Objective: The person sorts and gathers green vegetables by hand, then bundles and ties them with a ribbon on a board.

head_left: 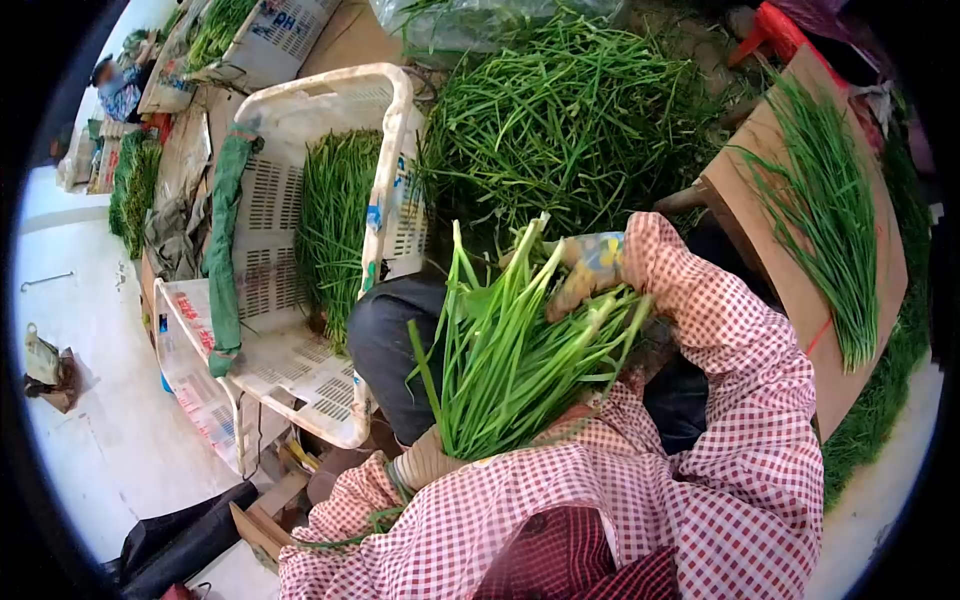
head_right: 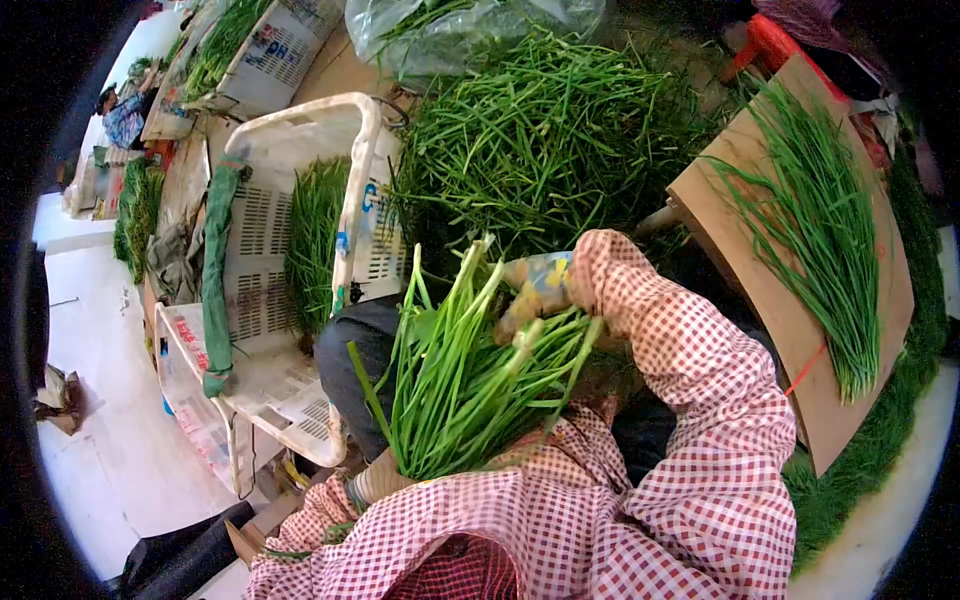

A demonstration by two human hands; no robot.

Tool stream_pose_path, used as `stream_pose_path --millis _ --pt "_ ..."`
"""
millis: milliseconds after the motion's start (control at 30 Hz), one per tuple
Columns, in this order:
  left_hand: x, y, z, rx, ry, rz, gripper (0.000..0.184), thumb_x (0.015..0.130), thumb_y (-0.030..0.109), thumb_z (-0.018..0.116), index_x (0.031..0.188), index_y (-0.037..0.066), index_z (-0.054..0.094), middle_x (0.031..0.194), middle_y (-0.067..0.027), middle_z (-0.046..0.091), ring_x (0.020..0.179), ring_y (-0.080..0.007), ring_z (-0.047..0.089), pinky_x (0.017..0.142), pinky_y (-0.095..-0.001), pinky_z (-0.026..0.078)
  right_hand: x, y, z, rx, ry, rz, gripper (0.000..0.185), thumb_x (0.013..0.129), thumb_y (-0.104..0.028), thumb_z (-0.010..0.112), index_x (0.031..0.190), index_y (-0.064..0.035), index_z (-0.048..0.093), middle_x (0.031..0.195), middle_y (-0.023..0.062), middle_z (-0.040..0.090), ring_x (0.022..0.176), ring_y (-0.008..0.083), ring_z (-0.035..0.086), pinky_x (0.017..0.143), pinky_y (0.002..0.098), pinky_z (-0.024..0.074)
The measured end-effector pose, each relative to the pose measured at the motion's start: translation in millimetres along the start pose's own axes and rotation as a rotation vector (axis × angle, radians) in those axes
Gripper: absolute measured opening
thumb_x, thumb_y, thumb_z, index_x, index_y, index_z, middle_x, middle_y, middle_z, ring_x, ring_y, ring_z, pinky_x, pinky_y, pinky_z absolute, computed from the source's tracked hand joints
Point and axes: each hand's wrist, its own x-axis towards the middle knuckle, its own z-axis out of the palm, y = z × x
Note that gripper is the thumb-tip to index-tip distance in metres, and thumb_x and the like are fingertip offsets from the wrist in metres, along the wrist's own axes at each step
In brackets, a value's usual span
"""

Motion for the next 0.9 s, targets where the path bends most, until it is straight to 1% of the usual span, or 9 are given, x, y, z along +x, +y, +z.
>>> stream_pose_path --millis 100,200,267,367,533,633,700,767,900 --pt "5 -2 1 -0.316 -0.014 -0.122 0.042 0.085 0.025 0.061 0.122 0.006 0.056 0.123 -0.0097 0.057 0.113 -0.0264 0.053 0.096 -0.0402 0.042 24 65 30 1.665 -0.102 0.000 0.053 0.084 -0.031 0.062 0.128 -0.0047 0.048 0.120 0.0159 0.056 0.103 0.0289 0.058 0.094 0.0437 0.0454" --pt "10 -6 5 -0.654 -0.007 -0.237 0.041 0.086 0.026 0.060 0.121 0.007 0.056 0.123 -0.0098 0.057 0.113 -0.0266 0.053 0.096 -0.0402 0.042 85 154 47 0.675 -0.022 -0.338 0.038 0.094 -0.025 0.047 0.125 -0.0029 0.051 0.111 0.0147 0.060 0.096 0.0242 0.061 0.082 0.0369 0.0529" --pt "15 -9 8 -0.883 0.007 -0.317 0.040 0.086 0.026 0.059 0.121 0.007 0.056 0.123 -0.0099 0.057 0.113 -0.0267 0.053 0.096 -0.0402 0.042 46 48 37 -0.064 0.132 0.199 0.034 0.094 -0.021 0.049 0.124 -0.0055 0.053 0.110 0.0127 0.060 0.099 0.0221 0.059 0.078 0.0345 0.0528" --pt "30 -18 17 -1.241 0.038 -0.438 0.039 0.087 0.026 0.058 0.121 0.007 0.057 0.123 -0.0100 0.057 0.113 -0.0269 0.054 0.097 -0.0402 0.042 40 15 16 -0.170 0.285 0.422 0.030 0.093 -0.015 0.052 0.122 -0.0094 0.055 0.109 0.0096 0.061 0.104 0.0189 0.056 0.071 0.0309 0.0527" --pt "63 -38 37 -1.656 0.115 -0.606 0.038 0.088 0.027 0.057 0.120 0.007 0.057 0.123 -0.0101 0.057 0.113 -0.0272 0.054 0.097 -0.0402 0.042 33 60 -56 0.360 1.006 0.196 0.025 0.091 -0.004 0.051 0.115 -0.0058 0.055 0.123 0.0167 0.053 0.110 0.0202 0.055 0.091 0.0274 0.0504" --pt "68 -44 44 -1.772 0.140 -0.681 0.038 0.088 0.027 0.055 0.120 0.007 0.057 0.123 -0.0102 0.057 0.113 -0.0274 0.054 0.097 -0.0402 0.042 12 -11 -84 0.079 0.806 0.286 0.031 0.089 -0.002 0.051 0.120 -0.0066 0.055 0.123 0.0163 0.054 0.117 0.0242 0.050 0.099 0.0369 0.0448" --pt "67 -46 46 -1.825 0.157 -0.720 0.037 0.088 0.028 0.055 0.120 0.008 0.058 0.123 -0.0103 0.057 0.113 -0.0275 0.054 0.098 -0.0402 0.042 42 45 -89 0.253 0.207 -0.334 0.030 0.087 -0.015 0.059 0.116 -0.0093 0.059 0.112 0.0124 0.060 0.110 0.0250 0.054 0.098 0.0403 0.0434" --pt "66 -49 52 -1.855 0.175 -0.759 0.037 0.089 0.028 0.054 0.119 0.008 0.058 0.123 -0.0104 0.057 0.113 -0.0276 0.054 0.098 -0.0402 0.042 28 -47 -21 -0.353 0.064 0.224 0.040 0.085 -0.033 0.061 0.118 -0.0099 0.056 0.112 0.0148 0.060 0.110 0.0276 0.055 0.097 0.0416 0.0426" --pt "55 -58 55 -1.934 0.230 -0.838 0.036 0.090 0.029 0.053 0.119 0.008 0.058 0.123 -0.0105 0.057 0.113 -0.0279 0.054 0.098 -0.0402 0.042 37 -48 27 -0.684 -0.252 0.232 0.051 0.086 -0.041 0.056 0.126 -0.0113 0.048 0.105 0.0155 0.062 0.102 0.0317 0.058 0.084 0.0409 0.0476"
